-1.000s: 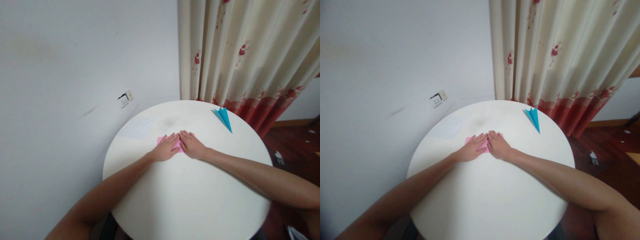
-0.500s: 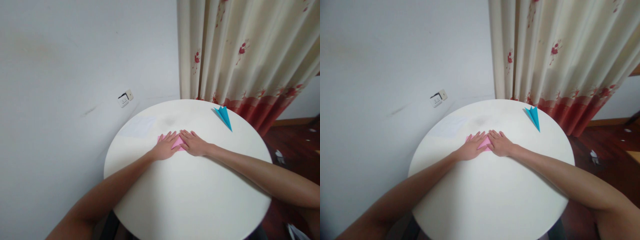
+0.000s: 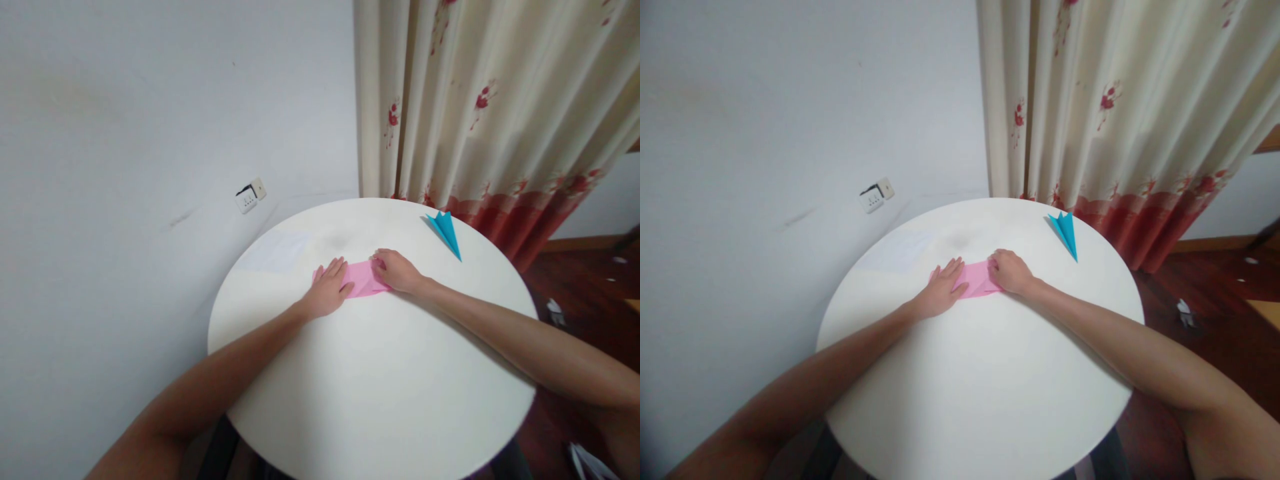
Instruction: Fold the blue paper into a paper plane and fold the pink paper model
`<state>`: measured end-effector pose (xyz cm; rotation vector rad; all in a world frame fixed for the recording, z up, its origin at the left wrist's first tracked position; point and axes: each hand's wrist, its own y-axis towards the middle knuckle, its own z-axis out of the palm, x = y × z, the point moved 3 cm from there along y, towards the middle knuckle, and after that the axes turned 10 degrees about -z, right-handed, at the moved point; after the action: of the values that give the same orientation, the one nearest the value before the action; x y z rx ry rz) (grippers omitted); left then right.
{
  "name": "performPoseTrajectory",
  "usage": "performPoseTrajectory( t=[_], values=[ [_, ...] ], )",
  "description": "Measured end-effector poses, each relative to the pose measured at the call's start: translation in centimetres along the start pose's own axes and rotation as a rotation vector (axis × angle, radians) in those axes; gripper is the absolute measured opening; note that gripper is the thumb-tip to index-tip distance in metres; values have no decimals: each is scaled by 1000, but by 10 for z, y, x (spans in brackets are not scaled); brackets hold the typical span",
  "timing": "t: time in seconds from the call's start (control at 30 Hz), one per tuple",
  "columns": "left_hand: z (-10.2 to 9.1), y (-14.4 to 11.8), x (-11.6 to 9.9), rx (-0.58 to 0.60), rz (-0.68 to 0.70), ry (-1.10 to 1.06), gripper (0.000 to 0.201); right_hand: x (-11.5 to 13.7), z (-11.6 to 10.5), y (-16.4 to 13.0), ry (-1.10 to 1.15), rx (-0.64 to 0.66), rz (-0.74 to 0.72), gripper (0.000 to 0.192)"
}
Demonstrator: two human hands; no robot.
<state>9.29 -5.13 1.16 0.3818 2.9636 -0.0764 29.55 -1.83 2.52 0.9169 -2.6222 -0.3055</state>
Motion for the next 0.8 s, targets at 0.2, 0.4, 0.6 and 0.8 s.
performPoseTrajectory(
  t=[0.2, 0.4, 0.6, 0.8],
  values=[
    [0, 0, -4, 57, 120, -70, 64, -7, -1, 0, -2, -39, 38, 24],
    [0, 1, -1, 109, 148, -51, 67, -10, 2, 2, 26, -44, -12, 24],
    [-1, 1, 0, 102, 155, -39, 66, -15, 3, 2, 100, -101, 44, 29],
    [-3, -1, -1, 115, 143, -53, 68, -15, -1, 3, 353, -333, 82, 47]
  ],
)
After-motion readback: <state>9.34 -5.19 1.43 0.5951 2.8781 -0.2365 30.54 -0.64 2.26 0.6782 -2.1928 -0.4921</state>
